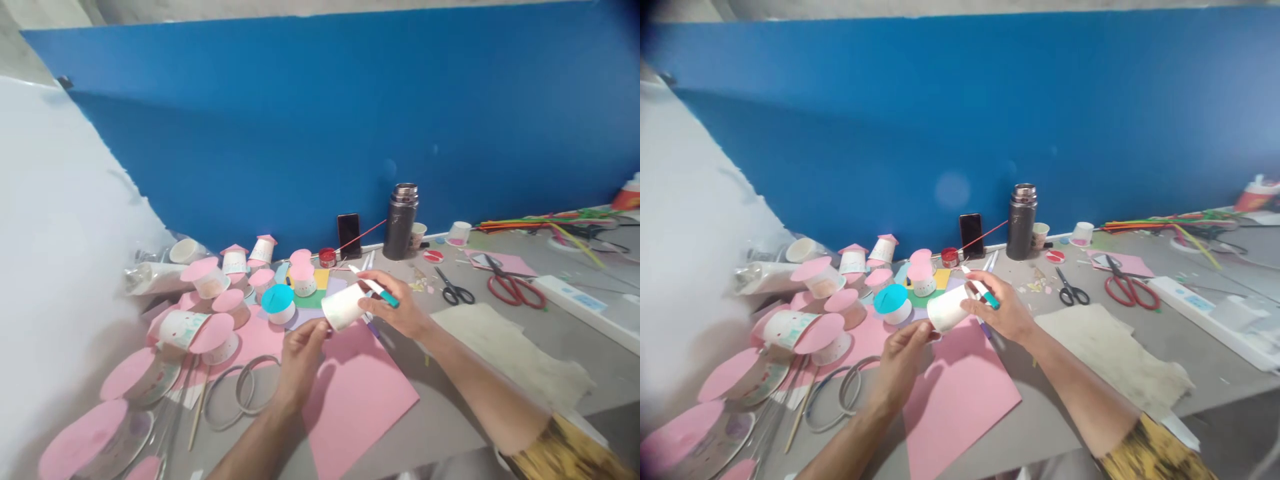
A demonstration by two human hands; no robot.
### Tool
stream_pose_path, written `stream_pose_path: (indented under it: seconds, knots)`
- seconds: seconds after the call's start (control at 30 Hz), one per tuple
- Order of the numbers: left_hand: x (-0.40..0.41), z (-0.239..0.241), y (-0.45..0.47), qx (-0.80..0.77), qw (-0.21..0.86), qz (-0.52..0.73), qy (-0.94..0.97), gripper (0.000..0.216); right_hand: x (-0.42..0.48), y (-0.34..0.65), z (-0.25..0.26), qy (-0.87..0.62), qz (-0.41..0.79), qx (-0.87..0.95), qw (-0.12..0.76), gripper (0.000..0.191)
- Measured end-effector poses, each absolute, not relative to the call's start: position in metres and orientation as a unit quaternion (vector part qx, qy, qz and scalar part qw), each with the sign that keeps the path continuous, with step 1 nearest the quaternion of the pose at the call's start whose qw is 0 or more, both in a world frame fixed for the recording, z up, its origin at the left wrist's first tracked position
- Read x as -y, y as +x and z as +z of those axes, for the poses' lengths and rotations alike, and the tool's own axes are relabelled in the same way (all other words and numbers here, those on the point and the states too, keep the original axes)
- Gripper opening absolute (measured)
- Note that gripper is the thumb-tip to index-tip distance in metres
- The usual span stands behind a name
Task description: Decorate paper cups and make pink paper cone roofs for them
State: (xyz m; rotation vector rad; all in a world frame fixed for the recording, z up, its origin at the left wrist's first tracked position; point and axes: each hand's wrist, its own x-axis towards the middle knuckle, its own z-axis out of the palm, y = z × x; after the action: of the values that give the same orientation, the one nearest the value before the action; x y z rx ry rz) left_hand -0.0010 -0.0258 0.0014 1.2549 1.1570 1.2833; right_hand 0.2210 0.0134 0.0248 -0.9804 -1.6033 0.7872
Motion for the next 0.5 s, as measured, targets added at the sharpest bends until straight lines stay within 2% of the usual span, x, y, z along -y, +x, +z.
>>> stream_pose_path:
  seconds: [0.2,0.37,0.5]
  knots:
    - [0.015,0.004,-0.004,-0.448,0.593,0.545,0.388,0.049,-0.010,0.215,0.034,-0.415,0.288,0.707,0.495,0.053]
    - [0.011,0.007,-0.004,-0.449,0.614,0.536,0.368,0.043,-0.009,0.214,0.042,-0.407,0.283,0.716,0.492,0.058]
    - [0.007,0.014,0.000,-0.452,0.629,0.571,0.272,0.026,-0.007,0.230,0.055,-0.432,0.259,0.751,0.427,0.096]
